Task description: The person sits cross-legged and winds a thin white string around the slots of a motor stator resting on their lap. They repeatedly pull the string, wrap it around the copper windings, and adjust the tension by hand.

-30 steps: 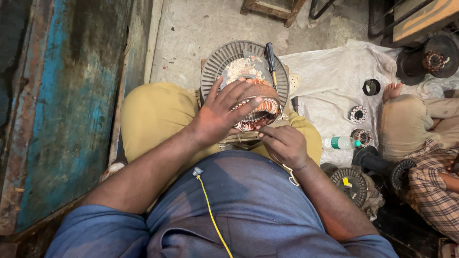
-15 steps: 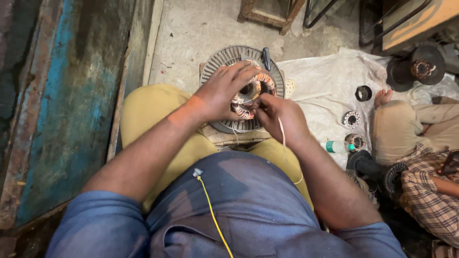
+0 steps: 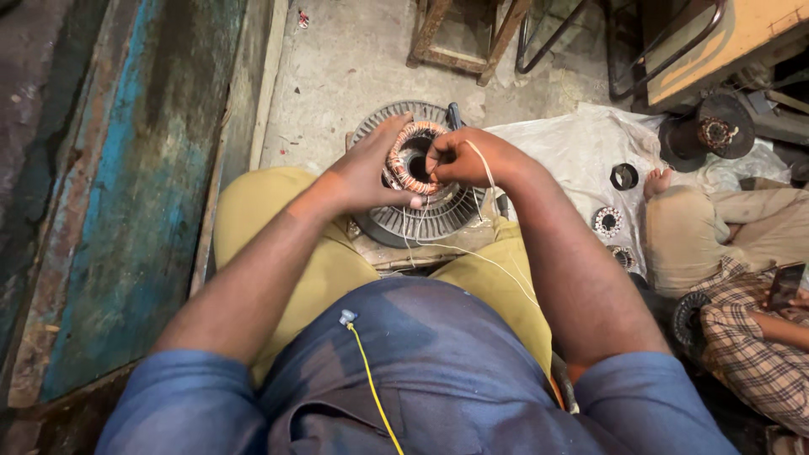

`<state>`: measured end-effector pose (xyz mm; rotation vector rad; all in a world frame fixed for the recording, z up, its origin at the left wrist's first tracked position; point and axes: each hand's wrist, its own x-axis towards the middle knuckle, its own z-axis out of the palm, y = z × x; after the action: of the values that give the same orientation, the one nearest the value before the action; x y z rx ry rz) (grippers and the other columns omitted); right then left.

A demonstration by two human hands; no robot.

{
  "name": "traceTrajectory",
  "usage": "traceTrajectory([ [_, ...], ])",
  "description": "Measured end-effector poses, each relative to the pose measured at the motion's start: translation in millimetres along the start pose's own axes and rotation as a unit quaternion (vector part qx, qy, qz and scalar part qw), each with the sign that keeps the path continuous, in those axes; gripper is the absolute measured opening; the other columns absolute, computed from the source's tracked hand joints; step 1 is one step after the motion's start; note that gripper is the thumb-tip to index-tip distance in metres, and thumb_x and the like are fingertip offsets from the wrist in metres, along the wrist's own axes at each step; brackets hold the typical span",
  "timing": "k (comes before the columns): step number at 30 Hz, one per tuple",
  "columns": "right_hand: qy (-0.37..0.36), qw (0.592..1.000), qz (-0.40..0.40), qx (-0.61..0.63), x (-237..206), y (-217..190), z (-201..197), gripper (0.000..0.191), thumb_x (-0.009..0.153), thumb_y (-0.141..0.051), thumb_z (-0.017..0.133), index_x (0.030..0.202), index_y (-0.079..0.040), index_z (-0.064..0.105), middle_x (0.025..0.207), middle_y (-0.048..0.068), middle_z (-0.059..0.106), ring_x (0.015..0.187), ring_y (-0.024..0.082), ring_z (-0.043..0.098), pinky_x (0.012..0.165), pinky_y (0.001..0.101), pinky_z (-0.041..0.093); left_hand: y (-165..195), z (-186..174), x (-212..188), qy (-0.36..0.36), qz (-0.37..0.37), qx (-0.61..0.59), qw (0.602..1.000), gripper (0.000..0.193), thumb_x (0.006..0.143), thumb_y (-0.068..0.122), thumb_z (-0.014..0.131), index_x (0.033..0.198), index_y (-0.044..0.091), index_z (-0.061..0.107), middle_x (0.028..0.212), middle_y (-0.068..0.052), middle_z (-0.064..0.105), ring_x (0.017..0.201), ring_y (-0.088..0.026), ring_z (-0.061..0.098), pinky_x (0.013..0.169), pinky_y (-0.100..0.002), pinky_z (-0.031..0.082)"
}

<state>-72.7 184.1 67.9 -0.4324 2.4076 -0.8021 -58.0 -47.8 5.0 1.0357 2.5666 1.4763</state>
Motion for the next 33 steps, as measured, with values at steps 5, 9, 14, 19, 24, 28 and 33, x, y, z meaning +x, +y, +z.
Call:
traceTrajectory([
  [5,-0.017,1.000,0.009,-0.012,2.0,-10.9,-3.8,0.012,0.080,-0.015,0.076,0.092,-0.011,0.077,0.082,0.003,0.077,0.078,0.012,0.069,0.072,0.0290,0.054,28.1,0.8,-25.2,0.093,0.016,0.081,0.992,0.052,0.089,0.026,0.083,0.134,0.014,0.060,0.130,-0.013,0.064,0.126,-0.034,0.057,0.108,-0.045,0.046],
  [9,-0.005,1.000,0.005,0.023,-2.3,-15.5,1.2,0.011,0.082,-0.015,0.075,0.091,-0.009,0.076,0.083,0.004,0.078,0.079,0.012,0.073,0.074,0.0287,0.056,52.2,19.2,-32.1,0.069,-0.016,0.147,0.987,0.021,0.092,0.032,0.080,0.092,0.013,0.070,0.094,-0.008,0.072,0.093,-0.030,0.069,0.082,-0.045,0.054],
  [14,0.040,0.999,-0.035,-0.011,-9.5,-18.2,3.8,0.014,0.081,-0.014,0.076,0.094,-0.009,0.076,0.085,0.005,0.078,0.080,0.011,0.072,0.075,0.0288,0.056,60.8,47.7,-56.5,0.019,-0.095,0.137,0.986,0.030,0.083,0.038,0.081,0.093,0.011,0.075,0.077,-0.009,0.073,0.070,-0.030,0.071,0.063,-0.045,0.055],
  [19,0.021,1.000,-0.020,0.007,-13.6,-27.1,4.6,0.013,0.082,-0.013,0.075,0.095,-0.008,0.076,0.085,0.004,0.078,0.080,0.011,0.073,0.075,0.0286,0.055,47.7,70.7,-65.8,-0.029,-0.291,-0.147,0.945,0.047,0.083,0.038,0.079,0.118,0.008,0.068,0.074,-0.008,0.076,0.062,-0.015,0.069,0.061,-0.034,0.057],
  [24,0.020,0.999,-0.011,0.027,-18.7,-38.5,4.4,0.011,0.084,-0.010,0.073,0.094,-0.007,0.075,0.084,0.004,0.078,0.080,0.012,0.073,0.075,0.0277,0.057,49.4,89.9,-55.4,-0.038,-0.235,-0.243,0.940,0.032,0.095,0.035,0.068,0.111,0.008,0.070,0.075,-0.008,0.074,0.064,-0.013,0.067,0.061,-0.033,0.054],
  [28,0.017,0.999,-0.011,0.040,-23.1,-44.3,3.8,0.011,0.084,-0.011,0.074,0.093,-0.006,0.075,0.084,0.005,0.078,0.080,0.012,0.073,0.075,0.0279,0.057,59.7,89.7,-53.7,-0.024,-0.147,-0.095,0.984,0.029,0.099,0.034,0.063,0.097,0.006,0.072,0.081,-0.011,0.071,0.069,-0.022,0.071,0.067,-0.039,0.055],
  [33,0.025,0.999,-0.014,0.020,-24.4,-46.1,3.2,0.011,0.084,-0.011,0.075,0.094,-0.007,0.075,0.085,0.005,0.078,0.080,0.012,0.072,0.074,0.0288,0.055,79.9,63.1,-43.2,0.000,-0.099,-0.028,0.995,0.030,0.099,0.035,0.062,0.096,0.007,0.071,0.084,-0.016,0.071,0.078,-0.032,0.069,0.071,-0.044,0.054],
])
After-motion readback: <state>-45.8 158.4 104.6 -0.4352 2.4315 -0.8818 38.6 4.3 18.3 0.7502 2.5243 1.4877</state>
